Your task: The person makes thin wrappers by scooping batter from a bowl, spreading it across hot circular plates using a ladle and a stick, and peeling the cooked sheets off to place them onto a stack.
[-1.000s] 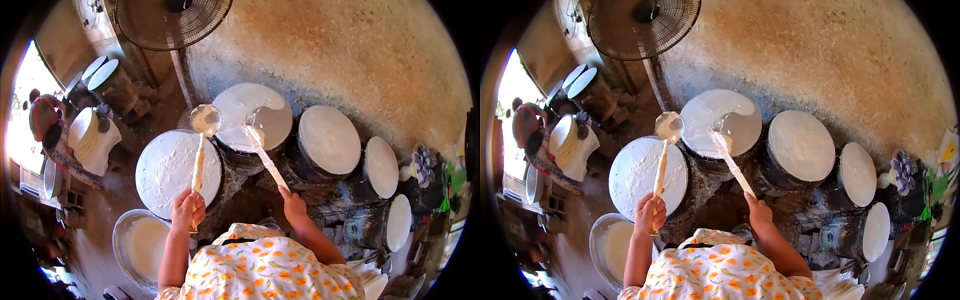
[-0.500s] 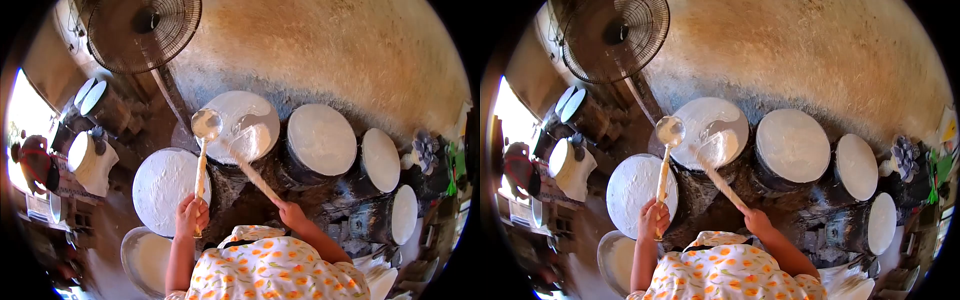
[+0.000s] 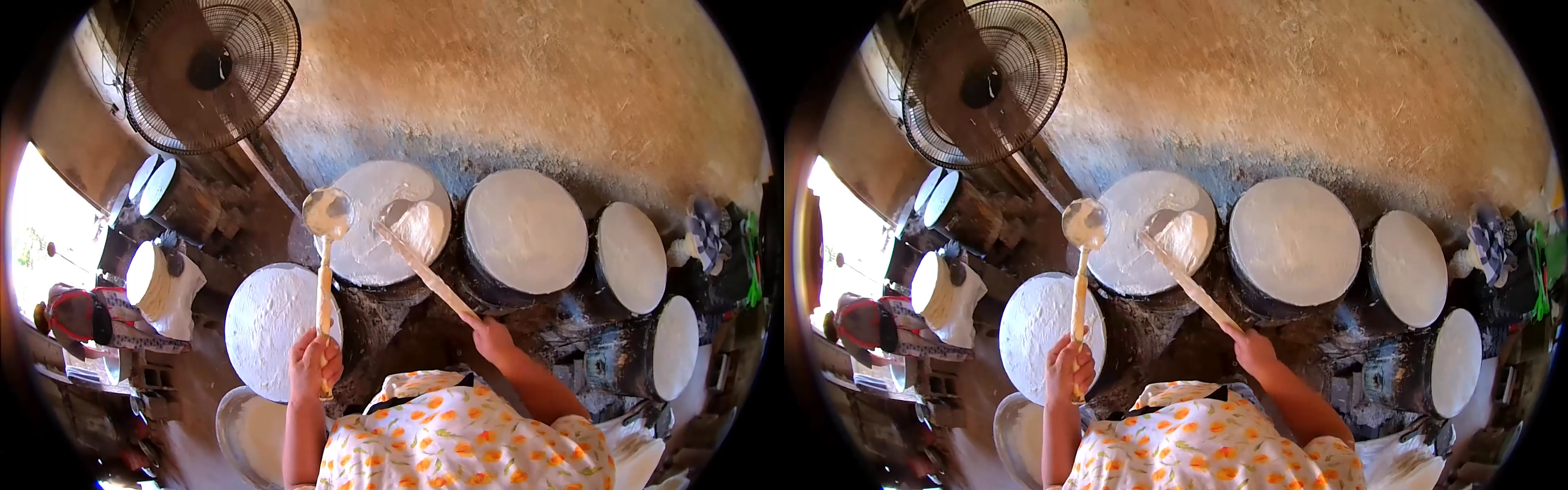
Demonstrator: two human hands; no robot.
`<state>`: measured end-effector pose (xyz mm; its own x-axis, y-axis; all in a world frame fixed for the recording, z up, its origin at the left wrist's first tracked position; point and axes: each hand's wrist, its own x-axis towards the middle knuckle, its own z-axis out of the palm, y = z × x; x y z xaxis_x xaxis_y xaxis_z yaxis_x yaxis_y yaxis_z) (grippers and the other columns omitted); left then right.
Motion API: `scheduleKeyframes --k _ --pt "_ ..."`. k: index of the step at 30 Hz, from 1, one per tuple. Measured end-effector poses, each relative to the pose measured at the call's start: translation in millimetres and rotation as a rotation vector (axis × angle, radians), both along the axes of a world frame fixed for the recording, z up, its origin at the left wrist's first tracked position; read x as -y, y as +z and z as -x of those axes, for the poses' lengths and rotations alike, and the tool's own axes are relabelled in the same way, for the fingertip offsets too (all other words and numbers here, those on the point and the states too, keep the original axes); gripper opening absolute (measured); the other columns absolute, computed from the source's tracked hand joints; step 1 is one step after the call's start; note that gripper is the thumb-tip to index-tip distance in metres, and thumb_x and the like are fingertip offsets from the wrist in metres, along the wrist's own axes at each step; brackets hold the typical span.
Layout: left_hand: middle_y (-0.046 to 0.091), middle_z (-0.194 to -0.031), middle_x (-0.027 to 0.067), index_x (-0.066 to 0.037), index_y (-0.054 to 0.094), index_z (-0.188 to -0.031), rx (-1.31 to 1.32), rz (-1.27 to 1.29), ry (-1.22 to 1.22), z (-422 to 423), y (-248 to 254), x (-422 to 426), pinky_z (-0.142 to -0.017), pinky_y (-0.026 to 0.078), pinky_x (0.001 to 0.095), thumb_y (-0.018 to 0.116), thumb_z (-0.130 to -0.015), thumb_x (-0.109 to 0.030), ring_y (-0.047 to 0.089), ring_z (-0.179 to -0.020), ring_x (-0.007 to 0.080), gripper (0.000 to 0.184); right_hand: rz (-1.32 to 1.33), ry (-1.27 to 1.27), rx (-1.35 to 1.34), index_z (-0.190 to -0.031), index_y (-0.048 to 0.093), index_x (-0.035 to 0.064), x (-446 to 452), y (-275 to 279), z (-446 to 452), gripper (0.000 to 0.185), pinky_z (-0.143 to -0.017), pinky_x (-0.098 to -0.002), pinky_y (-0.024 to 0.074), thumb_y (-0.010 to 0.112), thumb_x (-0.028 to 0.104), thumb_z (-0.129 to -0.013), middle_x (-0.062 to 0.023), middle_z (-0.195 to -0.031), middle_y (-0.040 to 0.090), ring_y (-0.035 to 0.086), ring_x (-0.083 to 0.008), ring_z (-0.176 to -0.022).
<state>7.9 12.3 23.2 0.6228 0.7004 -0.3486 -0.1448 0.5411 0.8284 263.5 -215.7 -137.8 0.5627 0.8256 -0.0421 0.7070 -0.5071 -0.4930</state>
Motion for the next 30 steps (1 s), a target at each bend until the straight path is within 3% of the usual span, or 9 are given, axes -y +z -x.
scheduleKeyframes --k 7,14,16,18,20,22,24,28,30 --pt "0.046 -0.066 0.0027 -0.002 0.052 -0.115 -0.019 0.021 0.005 -4.9 -6.8 7.1 -0.032 0.033 0.0213 0.044 -0.094 -0.013 0.037 -0.039 0.0065 0.025 -0.321 -0.168 -0.081 -0.120 0.058 0.0106 -85.2 -33.0 -73.8 0.044 -0.069 -0.0467 0.0493 0.050 -0.002 -0.078 -0.0240 -0.091 0.062 0.060 -0.0416 -0.084" --pt "0.041 -0.063 0.0008 0.002 0.051 -0.118 -0.033 0.035 0.079 -4.9 6.3 13.9 -0.031 0.033 0.0211 0.046 -0.094 -0.015 0.035 -0.039 0.0057 0.029 -0.479 -0.106 -0.255 -0.127 0.054 0.0208 -117.3 -0.3 -85.3 0.049 -0.074 -0.0383 0.0503 0.050 0.003 -0.082 -0.0187 -0.106 0.063 0.064 -0.0350 -0.090" --pt "0.041 -0.063 0.0005 0.003 0.050 -0.119 -0.047 0.053 0.038 1.6 15.3 13.5 -0.031 0.032 0.0208 0.046 -0.094 -0.015 0.036 -0.039 0.0053 0.032 -0.329 -0.304 -0.240 -0.129 0.053 0.0224 -104.7 1.4 -87.7 0.051 -0.075 -0.0381 0.0499 0.050 0.004 -0.081 -0.0191 -0.106 0.063 0.064 -0.0351 -0.090" --pt "0.042 -0.063 0.0012 0.005 0.047 -0.123 0.039 0.132 -0.002 14.4 13.2 5.4 -0.031 0.032 0.0214 0.044 -0.095 -0.017 0.036 -0.038 0.0049 0.036 -0.265 -0.326 -0.307 -0.133 0.048 0.0235 -105.7 -2.6 -85.0 0.057 -0.074 -0.0414 0.0497 0.051 0.004 -0.079 -0.0197 -0.106 0.063 0.062 -0.0376 -0.089" --pt "0.043 -0.063 0.0022 0.006 0.044 -0.126 0.613 0.525 0.096 16.9 11.4 4.0 -0.030 0.031 0.0215 0.043 -0.096 -0.017 0.036 -0.038 0.0044 0.038 -0.266 -0.140 -0.260 -0.135 0.044 0.0244 -116.8 -7.2 -70.3 0.061 -0.073 -0.0455 0.0491 0.051 0.004 -0.078 -0.0209 -0.105 0.062 0.061 -0.0397 -0.086" --pt "0.043 -0.064 0.0029 0.006 0.042 -0.128 0.566 0.440 0.081 15.8 12.6 -4.6 -0.029 0.031 0.0211 0.042 -0.096 -0.016 0.036 -0.037 0.0044 0.039 -0.265 -0.013 -0.280 -0.134 0.045 0.0223 -125.7 -17.7 -60.3 0.060 -0.075 -0.0472 0.0481 0.049 0.002 -0.077 -0.0226 -0.107 0.060 0.059 -0.0422 -0.087" --pt "0.043 -0.064 0.0027 0.007 0.043 -0.127 0.315 0.133 0.051 14.1 18.4 -11.6 -0.029 0.031 0.0200 0.043 -0.096 -0.015 0.035 -0.037 0.0044 0.038 -0.321 0.051 -0.194 -0.136 0.043 0.0245 -114.3 2.9 -61.4 0.063 -0.063 -0.0501 0.0469 0.049 0.002 -0.077 -0.0223 -0.087 0.063 0.060 -0.0409 -0.067" --pt "0.043 -0.064 0.0019 0.007 0.046 -0.122 0.152 0.046 0.055 9.7 17.7 -7.4 -0.030 0.031 0.0190 0.046 -0.095 -0.016 0.034 -0.036 0.0044 0.035 -0.403 -0.218 -0.139 -0.133 0.047 0.0178 -82.1 -20.6 -82.9 0.060 -0.076 -0.0423 0.0493 0.046 -0.004 -0.078 -0.0247 -0.108 0.060 0.060 -0.0389 -0.096" --pt "0.043 -0.064 0.0017 0.006 0.048 -0.120 0.131 0.041 0.056 5.0 13.1 -6.3 -0.030 0.031 0.0189 0.047 -0.095 -0.016 0.034 -0.036 0.0043 0.034 -0.162 -0.213 -0.338 -0.134 0.045 0.0165 -86.1 6.1 -61.9 0.061 -0.074 -0.0433 0.0492 0.047 -0.003 -0.077 -0.0273 -0.103 0.061 0.060 -0.0407 -0.092"
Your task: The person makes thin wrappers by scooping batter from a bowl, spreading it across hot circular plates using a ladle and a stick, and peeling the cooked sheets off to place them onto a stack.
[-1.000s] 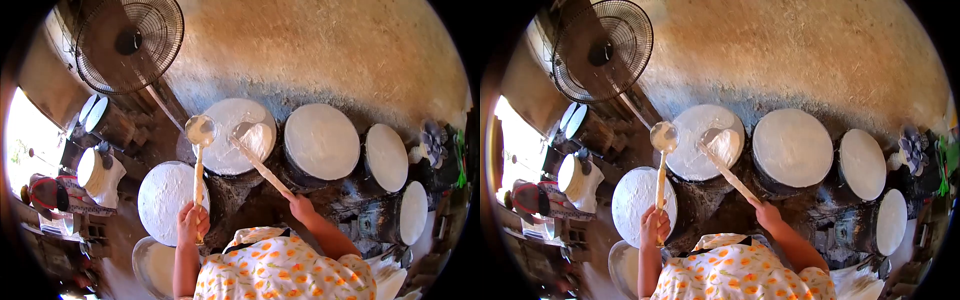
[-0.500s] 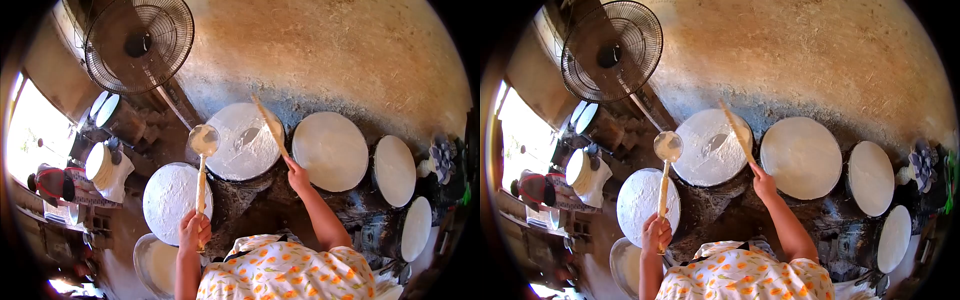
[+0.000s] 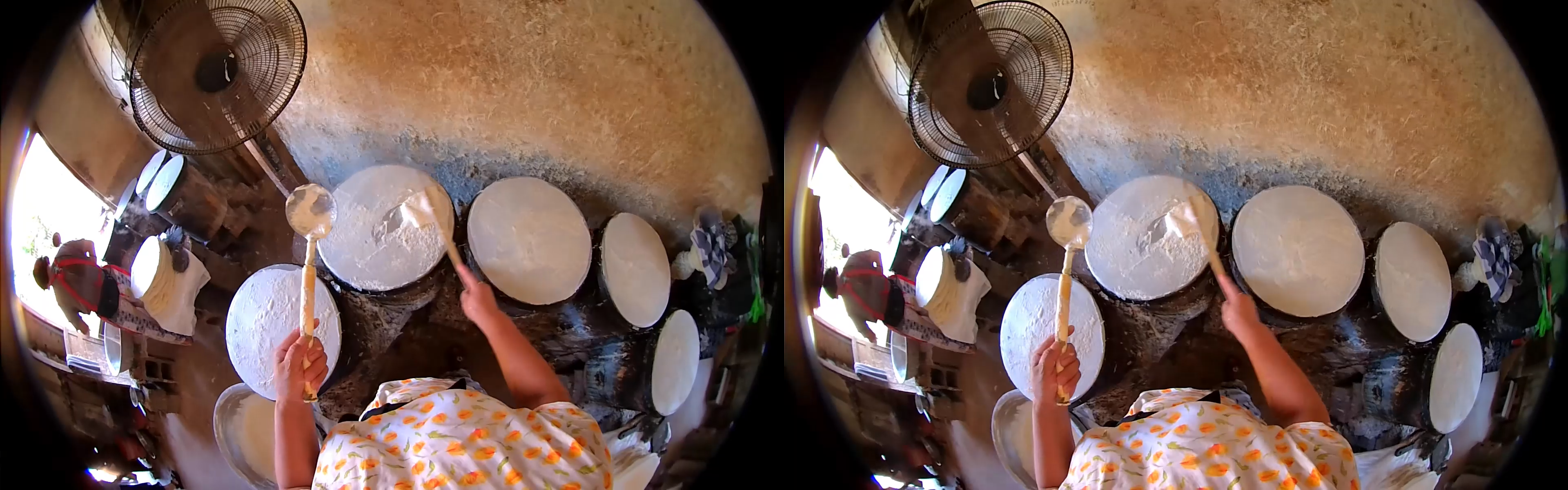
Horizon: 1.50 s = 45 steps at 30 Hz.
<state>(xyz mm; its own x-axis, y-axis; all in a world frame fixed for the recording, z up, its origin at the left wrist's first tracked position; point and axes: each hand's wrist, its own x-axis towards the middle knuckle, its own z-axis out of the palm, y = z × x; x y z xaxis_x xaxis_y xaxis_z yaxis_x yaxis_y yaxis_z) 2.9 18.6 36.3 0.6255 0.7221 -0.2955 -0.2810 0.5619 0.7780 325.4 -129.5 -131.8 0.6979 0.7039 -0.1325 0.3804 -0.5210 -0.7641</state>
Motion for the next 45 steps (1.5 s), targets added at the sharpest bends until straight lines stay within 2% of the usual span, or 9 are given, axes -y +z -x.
scheduleKeyframes --k 2,7,11,18,24,36,43,44,45 --pt "0.042 -0.063 0.0015 0.005 0.049 -0.120 -0.039 0.005 -0.037 -8.2 -4.7 1.1 -0.030 0.031 0.0190 0.048 -0.095 -0.016 0.034 -0.037 0.0043 0.032 -0.253 0.099 0.216 -0.136 0.041 0.0220 -14.7 -40.6 20.5 0.063 -0.064 -0.0522 0.0473 0.051 0.002 -0.077 -0.0271 -0.076 0.061 0.059 -0.0445 -0.068" --pt "0.047 -0.066 0.0033 -0.001 0.054 -0.111 -0.056 0.005 -0.079 -14.3 -12.7 -3.1 -0.032 0.033 0.0208 0.047 -0.094 -0.013 0.038 -0.040 0.0068 0.022 -0.069 0.202 0.155 -0.136 0.042 0.0310 -14.6 -8.5 31.4 0.065 -0.067 -0.0483 0.0486 0.051 0.003 -0.078 -0.0234 -0.088 0.063 0.060 -0.0418 -0.075" --pt "0.047 -0.067 0.0030 -0.002 0.054 -0.103 -0.103 -0.012 -0.069 -8.6 -11.7 -2.9 -0.031 0.033 0.0214 0.047 -0.094 -0.013 0.039 -0.041 0.0072 0.015 -0.063 -0.024 0.088 -0.136 0.042 0.0189 2.5 -3.9 12.4 0.062 -0.076 -0.0438 0.0502 0.046 -0.001 -0.078 -0.0196 -0.111 0.061 0.060 -0.0399 -0.093" --pt "0.046 -0.064 0.0022 -0.005 0.046 -0.081 -0.197 -0.022 -0.107 -16.8 -17.7 -5.6 -0.033 0.033 0.0235 0.047 -0.092 -0.013 0.040 -0.040 0.0080 0.014 -0.034 0.316 0.107 -0.137 0.041 0.0259 -59.9 -3.0 51.5 0.064 -0.067 -0.0489 0.0484 0.048 0.001 -0.078 -0.0260 -0.085 0.062 0.061 -0.0413 -0.072" --pt "0.045 -0.061 0.0020 -0.005 0.047 -0.078 -0.163 -0.003 -0.085 -2.9 -7.0 -9.0 -0.033 0.033 0.0234 0.047 -0.092 -0.013 0.040 -0.040 0.0079 0.016 -0.178 -0.035 0.234 -0.133 0.047 0.0264 -54.2 -21.4 -30.0 0.059 -0.076 -0.0465 0.0478 0.046 0.002 -0.079 -0.0247 -0.101 0.062 0.061 -0.0401 -0.089" --pt "0.047 -0.060 0.0035 -0.003 0.048 -0.078 -0.536 -0.194 -0.097 -40.8 -47.6 -56.6 -0.035 0.037 0.0279 0.046 -0.090 -0.012 0.044 -0.041 0.0114 0.016 0.068 0.441 -0.026 -0.133 0.048 0.0239 11.7 52.4 15.5 0.060 -0.078 -0.0437 0.0486 0.046 -0.001 -0.078 -0.0213 -0.107 0.061 0.060 -0.0397 -0.092" --pt "0.048 -0.061 0.0028 -0.003 0.050 -0.079 -0.688 -0.199 -0.153 -59.0 -59.5 -41.6 -0.034 0.038 0.0285 0.045 -0.090 -0.012 0.046 -0.042 0.0125 0.015 -0.185 0.047 -0.204 -0.133 0.049 0.0133 16.6 -0.2 38.6 0.063 -0.094 -0.0286 0.0423 0.045 -0.007 -0.073 -0.0147 -0.132 0.053 0.055 -0.0204 -0.115" --pt "0.048 -0.062 0.0029 -0.003 0.049 -0.080 -0.679 -0.165 -0.151 -60.0 -53.5 -33.8 -0.034 0.038 0.0285 0.045 -0.089 -0.012 0.046 -0.042 0.0126 0.014 -0.345 0.152 0.054 -0.135 0.048 0.0186 15.0 -24.1 53.0 0.065 -0.078 -0.0307 0.0507 0.044 -0.005 -0.075 -0.0143 -0.108 0.066 0.064 -0.0213 -0.089" --pt "0.047 -0.062 0.0030 -0.003 0.048 -0.079 -0.635 -0.080 -0.120 -61.5 -46.3 -23.8 -0.034 0.036 0.0278 0.046 -0.088 -0.011 0.044 -0.041 0.0126 0.013 -0.220 0.173 -0.158 -0.136 0.047 0.0215 12.3 -13.7 69.1 0.066 -0.066 -0.0305 0.0504 0.044 -0.004 -0.075 -0.0108 -0.090 0.064 0.061 -0.0192 -0.073"
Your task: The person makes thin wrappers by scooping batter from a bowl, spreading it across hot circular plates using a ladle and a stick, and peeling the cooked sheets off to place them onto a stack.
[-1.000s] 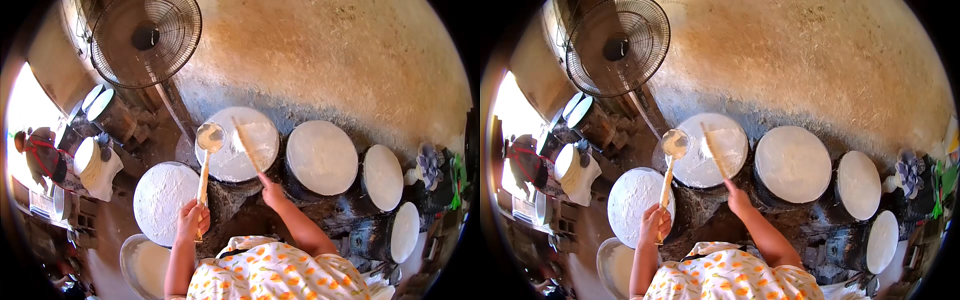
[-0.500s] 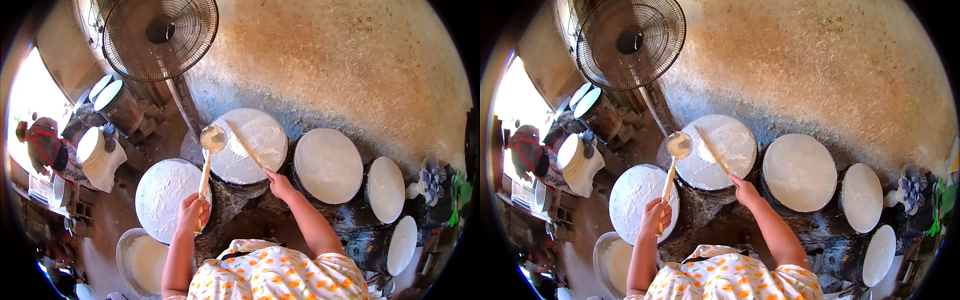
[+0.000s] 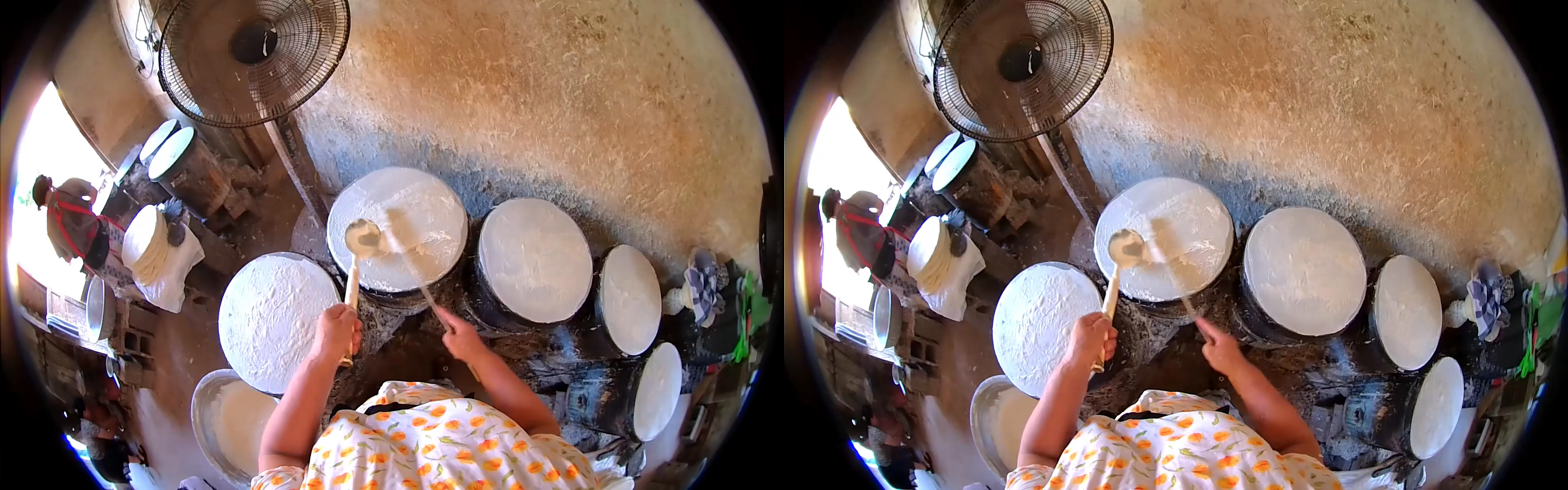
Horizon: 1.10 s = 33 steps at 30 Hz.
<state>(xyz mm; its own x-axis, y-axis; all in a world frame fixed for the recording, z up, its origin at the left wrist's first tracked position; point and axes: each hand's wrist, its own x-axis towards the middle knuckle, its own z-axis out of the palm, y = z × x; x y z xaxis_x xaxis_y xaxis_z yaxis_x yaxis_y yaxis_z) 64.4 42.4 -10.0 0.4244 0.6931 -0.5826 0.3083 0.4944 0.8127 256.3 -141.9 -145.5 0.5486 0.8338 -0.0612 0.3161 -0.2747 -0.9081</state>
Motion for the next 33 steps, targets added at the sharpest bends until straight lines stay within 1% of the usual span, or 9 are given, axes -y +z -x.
scheduleKeyframes --k 3,7,15,17,22,25,27,30,33 --pt "0.046 -0.063 0.0032 -0.002 0.047 -0.079 0.160 0.220 0.170 0.3 11.7 25.7 -0.033 0.033 0.0270 0.047 -0.087 -0.009 0.040 -0.040 0.0117 0.011 0.146 0.079 -0.453 -0.138 0.043 0.0291 -7.3 16.6 33.9 0.069 -0.038 -0.0283 0.0406 0.043 -0.002 -0.076 -0.0001 -0.054 0.046 0.042 -0.0115 -0.039" --pt "0.045 -0.066 0.0043 0.001 0.050 -0.087 0.523 0.495 0.263 49.0 15.5 5.3 -0.032 0.030 0.0238 0.048 -0.089 -0.010 0.037 -0.041 0.0079 0.012 -0.149 0.129 -0.036 -0.138 0.044 0.0227 -17.9 25.0 32.9 0.068 -0.060 -0.0281 0.0472 0.045 -0.002 -0.075 -0.0103 -0.092 0.068 0.053 -0.0130 -0.062" --pt "0.043 -0.067 0.0012 0.008 0.047 -0.118 0.604 0.327 0.261 88.3 46.4 36.8 -0.031 0.032 0.0202 0.045 -0.095 -0.014 0.036 -0.041 0.0039 0.032 -0.288 -0.083 0.329 -0.132 0.049 0.0192 -29.8 82.1 -9.5 0.060 -0.071 -0.0402 0.0517 0.049 -0.003 -0.077 -0.0189 -0.110 0.061 0.062 -0.0370 -0.090" --pt "0.042 -0.067 0.0009 0.008 0.045 -0.120 0.876 0.654 0.262 92.8 35.9 30.9 -0.031 0.032 0.0200 0.045 -0.095 -0.014 0.036 -0.041 0.0031 0.033 0.003 -0.092 0.289 -0.137 0.042 0.0189 -15.4 58.4 -23.8 0.062 -0.070 -0.0450 0.0499 0.044 -0.004 -0.079 -0.0213 -0.113 0.058 0.059 -0.0424 -0.089" --pt "0.039 -0.065 -0.0006 0.008 0.042 -0.126 0.907 0.505 0.307 110.2 50.4 39.1 -0.029 0.029 0.0189 0.044 -0.094 -0.013 0.032 -0.037 0.0037 0.038 0.600 0.161 0.440 -0.136 0.043 0.0232 37.1 34.6 5.3 0.063 -0.070 -0.0460 0.0513 0.045 -0.003 -0.079 -0.0235 -0.101 0.062 0.062 -0.0412 -0.080" --pt "0.040 -0.065 0.0007 0.008 0.039 -0.128 0.991 0.446 0.359 127.9 63.8 37.1 -0.028 0.032 0.0198 0.043 -0.095 -0.014 0.035 -0.037 0.0042 0.040 0.665 0.249 0.497 -0.135 0.046 0.0251 57.0 31.4 10.8 0.063 -0.067 -0.0415 0.0520 0.046 -0.002 -0.079 -0.0241 -0.096 0.063 0.065 -0.0357 -0.074" --pt "0.041 -0.065 0.0014 0.009 0.038 -0.128 1.026 0.391 0.396 140.0 76.1 37.6 -0.028 0.033 0.0208 0.043 -0.095 -0.014 0.037 -0.037 0.0047 0.040 0.188 0.169 0.113 -0.134 0.048 0.0257 62.2 28.0 5.3 0.062 -0.063 -0.0374 0.0506 0.046 -0.003 -0.079 -0.0218 -0.090 0.066 0.065 -0.0258 -0.066" --pt "0.043 -0.068 0.0038 0.010 0.032 -0.131 1.136 0.297 0.491 165.6 90.0 42.8 -0.028 0.037 0.0236 0.039 -0.097 -0.014 0.041 -0.037 0.0072 0.042 0.181 0.158 -0.204 -0.138 0.043 0.0264 30.2 44.8 -19.4 0.064 -0.042 -0.0239 0.0408 0.043 -0.002 -0.081 0.0007 -0.063 0.052 0.046 -0.0075 -0.047" --pt "0.045 -0.079 0.0099 0.009 0.016 -0.140 1.312 0.182 0.377 201.7 90.4 50.5 -0.035 0.035 0.0244 0.034 -0.099 -0.015 0.045 -0.047 0.0106 0.050 0.218 0.113 -0.052 -0.137 0.044 0.0179 -36.7 70.5 -47.3 0.061 -0.074 -0.0311 0.0487 0.047 0.000 -0.079 -0.0185 -0.108 0.061 0.061 -0.0219 -0.085"
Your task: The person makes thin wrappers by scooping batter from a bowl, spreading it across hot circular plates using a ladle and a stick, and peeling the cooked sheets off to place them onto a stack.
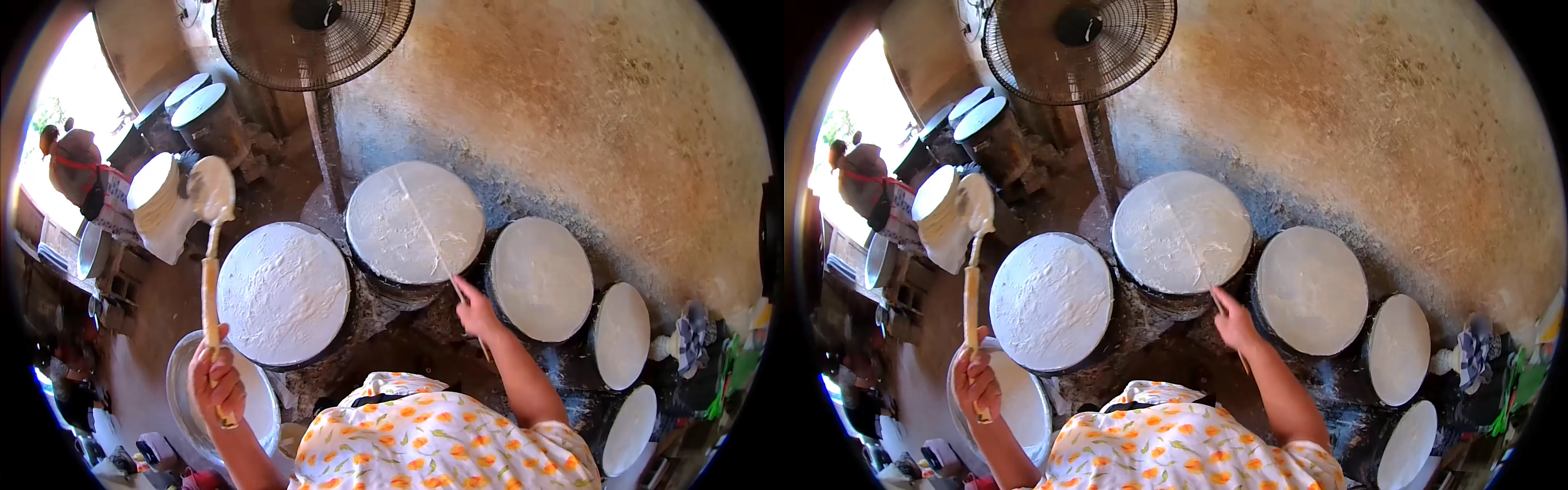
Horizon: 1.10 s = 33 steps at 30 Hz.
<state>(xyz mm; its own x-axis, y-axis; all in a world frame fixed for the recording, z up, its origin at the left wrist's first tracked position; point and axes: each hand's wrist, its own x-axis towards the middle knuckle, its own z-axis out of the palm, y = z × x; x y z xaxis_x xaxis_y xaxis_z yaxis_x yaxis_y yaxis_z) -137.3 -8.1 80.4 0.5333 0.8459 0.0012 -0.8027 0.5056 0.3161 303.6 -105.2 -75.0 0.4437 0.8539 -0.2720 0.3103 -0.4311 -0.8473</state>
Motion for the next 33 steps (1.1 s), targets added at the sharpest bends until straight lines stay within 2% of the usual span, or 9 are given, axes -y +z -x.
scheduleKeyframes --k 1,6,12,16,20,25,26,29,33 --pt "0.045 -0.080 0.0100 0.009 0.015 -0.140 0.006 0.008 0.036 11.0 0.9 3.9 -0.035 0.034 0.0242 0.033 -0.100 -0.015 0.044 -0.047 0.0107 0.050 -0.135 0.025 0.139 -0.136 0.043 0.0159 -20.7 -18.6 -14.2 0.060 -0.086 -0.0334 0.0470 0.049 0.000 -0.078 -0.0244 -0.120 0.056 0.061 -0.0283 -0.106" --pt "0.044 -0.079 0.0099 0.010 0.020 -0.138 0.038 0.022 0.216 74.3 -8.3 31.2 -0.032 0.035 0.0255 0.030 -0.100 -0.018 0.043 -0.046 0.0122 0.047 0.095 0.211 0.468 -0.135 0.045 0.0198 -52.8 -26.1 -0.6 0.060 -0.080 -0.0427 0.0482 0.045 -0.001 -0.079 -0.0293 -0.102 0.059 0.059 -0.0435 -0.092" --pt "0.045 -0.081 0.0102 0.010 0.020 -0.138 -0.071 0.013 0.442 166.9 -65.9 66.3 -0.035 0.037 0.0261 0.031 -0.100 -0.018 0.045 -0.049 0.0137 0.048 -0.149 -0.003 0.490 -0.135 0.044 0.0177 -56.7 -25.1 -31.4 0.058 -0.076 -0.0441 0.0495 0.047 0.002 -0.079 -0.0275 -0.095 0.062 0.061 -0.0421 -0.086" --pt "0.046 -0.081 0.0099 0.013 0.028 -0.129 -0.062 0.173 0.587 212.3 -139.4 79.9 -0.036 0.038 0.0267 0.032 -0.099 -0.017 0.046 -0.050 0.0146 0.043 0.076 0.196 0.520 -0.136 0.043 0.0242 -57.5 -39.4 7.8 0.062 -0.079 -0.0449 0.0489 0.047 0.003 -0.079 -0.0276 -0.096 0.062 0.060 -0.0443 -0.087" --pt "0.048 -0.078 0.0078 0.017 0.036 -0.115 -0.010 0.389 0.652 243.0 -220.3 90.5 -0.037 0.038 0.0254 0.035 -0.098 -0.016 0.047 -0.051 0.0135 0.038 -0.153 0.228 0.438 -0.133 0.047 0.0268 -45.1 -33.2 0.3 0.059 -0.078 -0.0439 0.0495 0.048 0.004 -0.079 -0.0266 -0.100 0.061 0.060 -0.0407 -0.092" --pt "0.046 -0.065 0.0039 0.002 0.042 -0.084 0.099 0.531 0.642 257.1 -318.7 110.0 -0.041 0.039 0.0220 0.043 -0.091 -0.010 0.045 -0.049 0.0113 0.013 -0.200 -0.252 0.476 -0.139 0.038 0.0182 -17.9 -70.6 -11.1 0.063 -0.085 -0.0380 0.0489 0.047 0.002 -0.079 -0.0240 -0.113 0.060 0.060 -0.0373 -0.102" --pt "0.046 -0.065 0.0038 0.000 0.042 -0.081 0.205 0.565 0.614 261.1 -341.7 115.7 -0.042 0.039 0.0226 0.044 -0.090 -0.009 0.045 -0.049 0.0120 0.012 0.215 -0.280 0.433 -0.139 0.038 0.0242 -11.4 -45.5 21.9 0.064 -0.081 -0.0419 0.0499 0.046 0.002 -0.080 -0.0257 -0.110 0.060 0.062 -0.0392 -0.094" --pt "0.045 -0.062 0.0034 -0.002 0.041 -0.076 0.216 0.696 0.669 259.7 -387.6 126.4 -0.045 0.041 0.0238 0.044 -0.086 -0.007 0.045 -0.050 0.0129 0.012 0.177 0.092 0.393 -0.140 0.037 0.0279 35.1 -82.0 81.5 0.068 -0.076 -0.0445 0.0502 0.047 -0.001 -0.079 -0.0238 -0.112 0.059 0.061 -0.0408 -0.092" --pt "0.046 -0.058 0.0032 -0.004 0.041 -0.075 0.062 0.856 0.622 234.4 -378.8 115.9 -0.043 0.045 0.0224 0.042 -0.087 -0.009 0.047 -0.046 0.0126 0.013 -0.160 -0.025 0.382 -0.135 0.044 0.0246 40.5 -55.9 95.9 0.061 -0.076 -0.0412 0.0510 0.049 0.000 -0.079 -0.0228 -0.115 0.057 0.059 -0.0397 -0.098"
